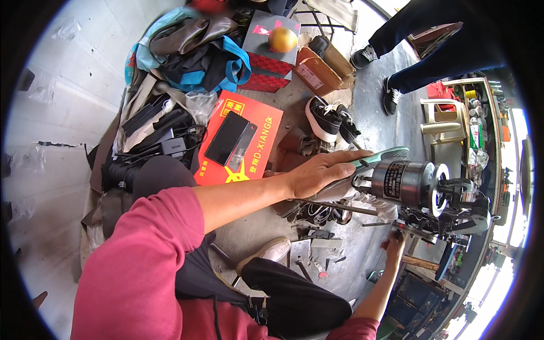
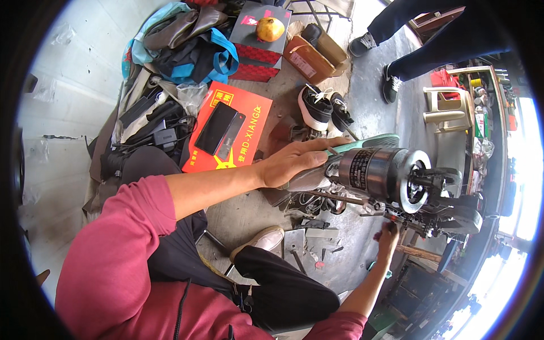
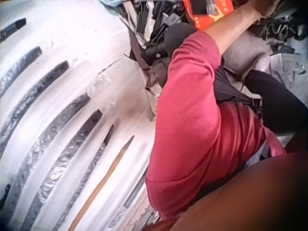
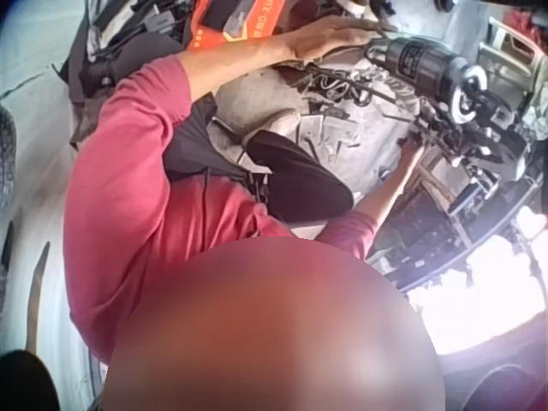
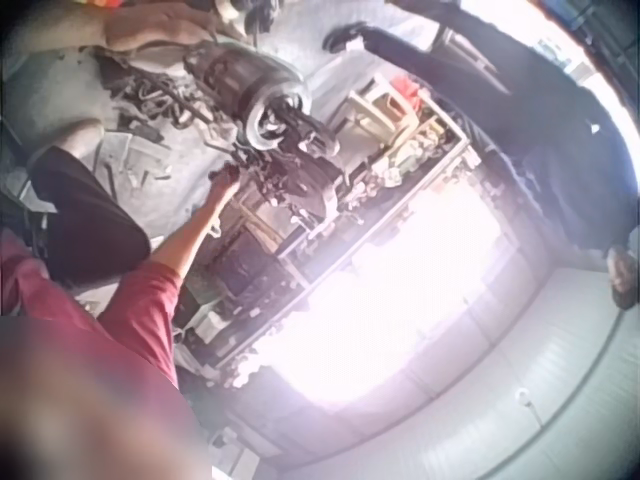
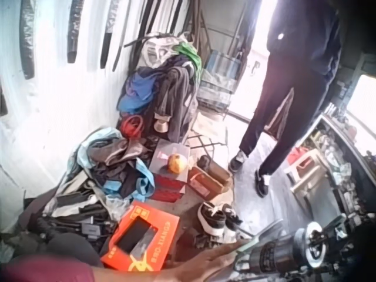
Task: The person operates a shoe repair machine to stitch the sole of a sneaker. They hold the shoe against the rotating wheel, guide it around the perimeter, and use a tool to trim excess thread after stitching.
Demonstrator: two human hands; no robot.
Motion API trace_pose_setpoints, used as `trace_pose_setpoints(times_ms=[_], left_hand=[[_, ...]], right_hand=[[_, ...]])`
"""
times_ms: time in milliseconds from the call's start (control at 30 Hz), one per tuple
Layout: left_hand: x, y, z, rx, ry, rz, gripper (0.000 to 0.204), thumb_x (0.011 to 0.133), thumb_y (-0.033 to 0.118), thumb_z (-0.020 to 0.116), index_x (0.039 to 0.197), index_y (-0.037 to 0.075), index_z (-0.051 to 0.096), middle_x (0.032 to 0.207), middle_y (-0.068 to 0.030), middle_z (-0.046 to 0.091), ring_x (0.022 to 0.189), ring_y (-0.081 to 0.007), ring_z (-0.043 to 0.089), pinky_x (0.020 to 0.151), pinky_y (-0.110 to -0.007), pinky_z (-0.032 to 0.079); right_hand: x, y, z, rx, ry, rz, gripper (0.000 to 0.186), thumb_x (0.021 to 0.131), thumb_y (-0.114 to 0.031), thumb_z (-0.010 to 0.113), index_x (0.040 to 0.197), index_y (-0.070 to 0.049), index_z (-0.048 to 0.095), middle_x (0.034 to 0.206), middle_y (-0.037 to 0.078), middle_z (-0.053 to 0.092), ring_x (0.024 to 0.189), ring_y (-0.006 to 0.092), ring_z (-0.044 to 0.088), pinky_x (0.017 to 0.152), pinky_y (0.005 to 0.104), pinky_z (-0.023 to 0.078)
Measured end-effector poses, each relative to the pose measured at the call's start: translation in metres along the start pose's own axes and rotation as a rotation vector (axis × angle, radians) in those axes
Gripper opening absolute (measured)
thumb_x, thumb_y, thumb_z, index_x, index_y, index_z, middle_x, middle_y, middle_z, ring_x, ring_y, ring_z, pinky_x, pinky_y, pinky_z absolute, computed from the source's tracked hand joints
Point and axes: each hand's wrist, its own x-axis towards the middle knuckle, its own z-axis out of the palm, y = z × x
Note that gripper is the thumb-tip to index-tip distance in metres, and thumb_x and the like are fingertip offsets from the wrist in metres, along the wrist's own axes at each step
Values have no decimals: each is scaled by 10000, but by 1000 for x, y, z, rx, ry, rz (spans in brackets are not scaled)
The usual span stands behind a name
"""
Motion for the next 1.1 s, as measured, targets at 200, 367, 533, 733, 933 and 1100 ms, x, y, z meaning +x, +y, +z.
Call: trace_pose_setpoints(times_ms=[200, 367, 533, 733, 933, 1100], left_hand=[[-1, -2, 2, -30, 45, 18, 523, 1059, 351, 498, 1516, 98, 485, 1450, -81, 559, 1330, -174, 481, 1154, -321, 329], [-2, 0, 0, 3, 24, 26, 546, 1067, 355, 490, 1536, 80, 442, 1462, -82, 548, 1342, -170, 471, 1161, -324, 320], [-2, 1, -1, -5, -7, 21, 586, 1083, 337, 466, 1573, 34, 356, 1482, -87, 529, 1370, -167, 451, 1180, -330, 301], [-2, 0, -2, 47, -4, 50, 578, 1084, 325, 469, 1572, 36, 359, 1472, -86, 537, 1363, -157, 456, 1168, -332, 321], [-3, -3, 1, -102, 15, 15, 535, 1064, 360, 511, 1528, 99, 466, 1475, -72, 532, 1351, -168, 454, 1161, -326, 316], [-4, -1, 1, -69, 25, 25, 536, 1061, 364, 510, 1526, 99, 471, 1477, -78, 538, 1356, -173, 459, 1165, -331, 314]], right_hand=[[-67, -76, -12, 135, -61, -250, 161, 952, -162, 656, 1010, -12, 646, 774, 18, 582, 542, 124, 559, 502, 288, 477], [-28, -56, -78, 46, 364, -338, 117, 953, -89, 609, 1052, -38, 644, 744, 13, 573, 514, 94, 467, 451, 269, 379], [32, 15, -58, 48, 329, -222, 107, 960, -81, 616, 1061, -45, 619, 740, 27, 581, 462, 104, 461, 386, 286, 368], [-30, -25, 17, 195, -183, -53, 147, 974, -155, 650, 942, -43, 561, 691, 26, 529, 514, 155, 568, 481, 297, 500], [-66, -89, -38, 126, 176, -324, 91, 957, -99, 596, 1005, -26, 620, 719, 7, 562, 535, 107, 521, 472, 279, 429], [-20, -49, -78, 54, 423, -320, 121, 943, -92, 595, 1041, -36, 637, 740, 14, 568, 520, 103, 475, 469, 286, 389]])
